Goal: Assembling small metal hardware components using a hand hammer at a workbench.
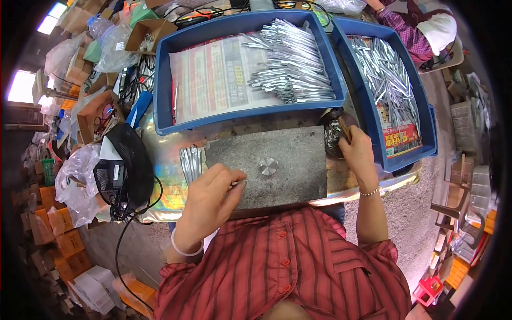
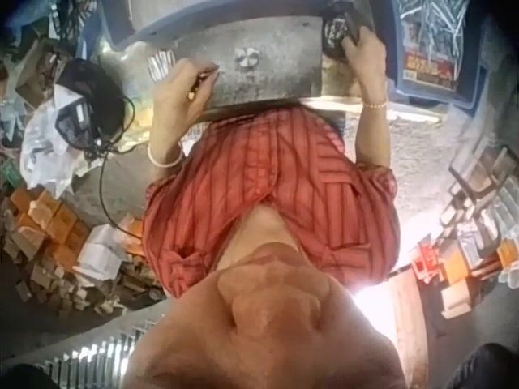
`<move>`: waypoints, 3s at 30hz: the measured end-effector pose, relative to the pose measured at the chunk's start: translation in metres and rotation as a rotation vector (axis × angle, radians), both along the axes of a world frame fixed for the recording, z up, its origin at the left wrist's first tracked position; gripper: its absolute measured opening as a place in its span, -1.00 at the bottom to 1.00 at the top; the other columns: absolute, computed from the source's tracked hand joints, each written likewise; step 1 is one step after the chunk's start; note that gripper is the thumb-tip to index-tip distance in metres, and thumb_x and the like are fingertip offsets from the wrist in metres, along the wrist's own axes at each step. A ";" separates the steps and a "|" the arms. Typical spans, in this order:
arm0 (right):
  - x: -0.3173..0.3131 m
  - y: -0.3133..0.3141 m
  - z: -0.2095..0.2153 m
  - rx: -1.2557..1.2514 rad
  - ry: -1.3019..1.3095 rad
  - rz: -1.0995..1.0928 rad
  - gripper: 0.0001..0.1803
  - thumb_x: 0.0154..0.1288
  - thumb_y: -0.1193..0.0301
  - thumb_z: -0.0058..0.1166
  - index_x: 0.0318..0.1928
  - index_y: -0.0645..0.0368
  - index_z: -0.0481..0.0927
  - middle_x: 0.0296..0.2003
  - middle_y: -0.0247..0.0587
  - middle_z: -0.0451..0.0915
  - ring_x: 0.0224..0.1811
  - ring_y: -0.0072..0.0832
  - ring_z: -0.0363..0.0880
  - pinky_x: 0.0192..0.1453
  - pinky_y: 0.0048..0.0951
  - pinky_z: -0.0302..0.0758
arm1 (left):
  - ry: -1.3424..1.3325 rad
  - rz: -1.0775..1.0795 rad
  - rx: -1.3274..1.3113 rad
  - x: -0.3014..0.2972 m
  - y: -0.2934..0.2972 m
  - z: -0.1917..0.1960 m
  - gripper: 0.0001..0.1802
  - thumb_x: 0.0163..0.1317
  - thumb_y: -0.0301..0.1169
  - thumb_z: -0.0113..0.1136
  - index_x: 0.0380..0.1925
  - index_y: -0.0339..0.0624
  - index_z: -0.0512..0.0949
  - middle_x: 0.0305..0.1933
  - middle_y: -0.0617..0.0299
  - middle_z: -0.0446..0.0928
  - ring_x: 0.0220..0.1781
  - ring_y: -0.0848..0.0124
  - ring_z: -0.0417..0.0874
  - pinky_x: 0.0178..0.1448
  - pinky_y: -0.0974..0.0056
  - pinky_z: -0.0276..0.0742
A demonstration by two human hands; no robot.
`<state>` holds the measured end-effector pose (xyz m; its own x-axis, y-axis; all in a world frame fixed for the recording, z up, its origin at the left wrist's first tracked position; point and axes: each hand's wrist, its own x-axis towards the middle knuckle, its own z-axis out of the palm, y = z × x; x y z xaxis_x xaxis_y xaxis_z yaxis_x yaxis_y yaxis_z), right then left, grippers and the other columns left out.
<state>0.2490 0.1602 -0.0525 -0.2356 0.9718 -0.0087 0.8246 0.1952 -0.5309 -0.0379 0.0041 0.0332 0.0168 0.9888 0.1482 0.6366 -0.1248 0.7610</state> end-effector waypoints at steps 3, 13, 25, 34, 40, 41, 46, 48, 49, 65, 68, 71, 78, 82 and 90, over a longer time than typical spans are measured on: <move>0.003 -0.001 0.004 -0.040 0.133 -0.055 -0.81 0.09 0.50 0.02 -0.46 0.38 0.33 -0.50 0.24 0.43 -0.37 0.16 0.42 -0.33 -0.09 0.32 | -0.062 0.013 -0.058 0.002 0.004 -0.012 -0.83 0.05 -0.66 0.17 -0.32 -0.28 0.54 -0.43 0.14 0.46 -0.47 0.38 0.51 -0.44 0.39 0.38; 0.011 -0.011 0.006 0.011 0.328 -0.112 -0.85 0.13 0.52 0.10 -0.33 0.36 0.47 -0.56 0.00 0.50 -0.58 -0.24 0.42 -0.46 -0.32 0.32 | -0.135 0.039 -0.098 0.000 -0.002 -0.046 -0.89 0.13 -0.59 0.15 -0.31 -0.30 0.52 -0.37 0.07 0.47 -0.36 0.23 0.54 -0.32 0.32 0.42; -0.043 -0.073 0.056 -0.797 1.052 -0.018 -0.85 0.22 0.53 0.05 -0.21 0.28 0.42 -0.51 -0.17 0.49 -0.79 -0.79 0.16 -0.78 -0.74 0.01 | -1.303 0.202 -0.431 0.016 -0.001 -0.046 -0.90 0.22 -0.57 0.07 -0.26 -0.32 0.51 -0.25 0.02 0.56 -0.35 0.42 0.60 -0.24 0.42 0.55; -0.086 -0.092 0.072 -0.901 1.052 0.174 -0.79 0.14 0.57 0.10 -0.19 0.29 0.44 -0.39 -0.22 0.52 -0.47 -0.62 0.51 -0.46 -0.67 0.37 | -1.707 0.096 -0.430 0.027 -0.006 -0.061 -0.86 0.23 -0.42 0.17 -0.26 -0.21 0.47 -0.33 0.11 0.58 -0.45 0.46 0.59 -0.36 0.42 0.55; -0.091 -0.095 0.073 -0.915 1.063 0.178 -0.74 0.12 0.60 0.11 -0.18 0.26 0.38 -0.38 -0.24 0.51 -0.38 -0.54 0.57 -0.27 -0.57 0.49 | -1.755 0.130 -0.415 0.033 -0.008 -0.056 -0.84 0.24 -0.38 0.17 -0.25 -0.19 0.45 -0.36 0.11 0.57 -0.47 0.46 0.57 -0.41 0.44 0.52; -0.091 -0.095 0.073 -0.915 1.062 0.176 -0.74 0.12 0.60 0.11 -0.18 0.26 0.38 -0.38 -0.24 0.51 -0.38 -0.54 0.57 -0.27 -0.57 0.49 | -1.762 0.136 -0.418 0.034 -0.009 -0.055 -0.83 0.24 -0.38 0.17 -0.23 -0.20 0.45 -0.35 0.10 0.57 -0.48 0.46 0.57 -0.42 0.44 0.52; -0.092 -0.096 0.074 -0.917 1.080 0.184 -0.74 0.12 0.60 0.12 -0.18 0.26 0.38 -0.38 -0.25 0.51 -0.36 -0.55 0.58 -0.27 -0.58 0.50 | -1.767 0.072 -0.426 0.035 -0.011 -0.058 -0.80 0.25 -0.39 0.16 -0.18 -0.21 0.44 -0.35 0.09 0.58 -0.48 0.45 0.57 -0.42 0.44 0.52; -0.091 -0.097 0.073 -0.906 1.070 0.199 -0.74 0.12 0.60 0.12 -0.18 0.26 0.38 -0.37 -0.25 0.51 -0.36 -0.55 0.57 -0.26 -0.58 0.50 | -1.763 0.066 -0.407 0.036 -0.012 -0.058 -0.79 0.25 -0.39 0.16 -0.18 -0.21 0.43 -0.34 0.08 0.58 -0.48 0.44 0.57 -0.41 0.43 0.52; -0.091 -0.097 0.072 -0.893 1.057 0.212 -0.74 0.13 0.60 0.12 -0.18 0.26 0.38 -0.37 -0.25 0.51 -0.36 -0.56 0.57 -0.26 -0.59 0.50 | -1.763 0.065 -0.411 0.036 -0.012 -0.058 -0.79 0.25 -0.39 0.16 -0.18 -0.21 0.43 -0.34 0.08 0.58 -0.48 0.44 0.57 -0.41 0.43 0.52; -0.080 -0.095 0.051 -0.894 1.169 0.159 -0.74 0.36 0.36 -0.03 -0.09 0.30 0.40 -0.48 -0.19 0.58 -0.74 -0.78 0.24 -0.68 -0.75 0.13 | -1.649 0.153 -0.283 0.047 -0.016 -0.061 -0.84 0.31 -0.42 0.05 -0.20 -0.24 0.35 -0.28 -0.03 0.52 -0.46 0.38 0.57 -0.36 0.40 0.53; -0.068 -0.090 0.043 -0.705 0.934 0.049 -0.70 0.37 0.34 -0.06 -0.03 0.32 0.42 -0.51 -0.26 0.56 -0.75 -0.83 0.21 -0.68 -0.75 0.09 | -1.542 0.223 -0.266 0.043 -0.011 -0.065 -0.85 0.33 -0.40 0.03 -0.20 -0.22 0.36 -0.25 -0.05 0.54 -0.48 0.40 0.58 -0.39 0.43 0.53; -0.059 -0.090 0.033 -0.561 0.743 0.071 -0.74 0.32 0.42 0.00 -0.06 0.32 0.45 -0.52 -0.30 0.55 -0.68 -0.81 0.28 -0.59 -0.75 0.18 | -1.298 0.223 -0.193 0.036 -0.004 -0.068 -0.86 0.32 -0.42 0.04 -0.21 -0.23 0.37 -0.26 0.00 0.55 -0.47 0.46 0.56 -0.36 0.45 0.52; -0.059 -0.091 0.028 -0.556 0.707 0.092 -0.76 0.24 0.48 0.09 -0.11 0.31 0.48 -0.52 -0.37 0.54 -0.44 -0.72 0.45 -0.32 -0.66 0.36 | -0.832 0.212 -0.134 0.035 0.006 -0.072 -0.91 0.30 -0.49 0.04 -0.25 -0.28 0.43 -0.26 0.12 0.55 -0.43 0.55 0.53 -0.33 0.51 0.46; -0.056 -0.090 0.028 -0.564 0.702 0.110 -0.77 0.23 0.50 0.08 -0.12 0.33 0.48 -0.51 -0.37 0.52 -0.43 -0.70 0.47 -0.30 -0.64 0.38 | -0.696 0.190 -0.104 0.037 0.009 -0.072 -0.92 0.30 -0.50 0.04 -0.27 -0.31 0.44 -0.26 0.14 0.52 -0.42 0.53 0.54 -0.35 0.50 0.46; -0.054 -0.088 0.026 -0.554 0.679 0.131 -0.78 0.21 0.52 0.07 -0.13 0.34 0.49 -0.52 -0.37 0.51 -0.44 -0.68 0.49 -0.30 -0.62 0.40 | -0.664 0.224 -0.048 0.041 0.010 -0.072 -0.94 0.26 -0.58 0.04 -0.37 -0.36 0.47 -0.39 0.22 0.49 -0.48 0.49 0.59 -0.40 0.45 0.47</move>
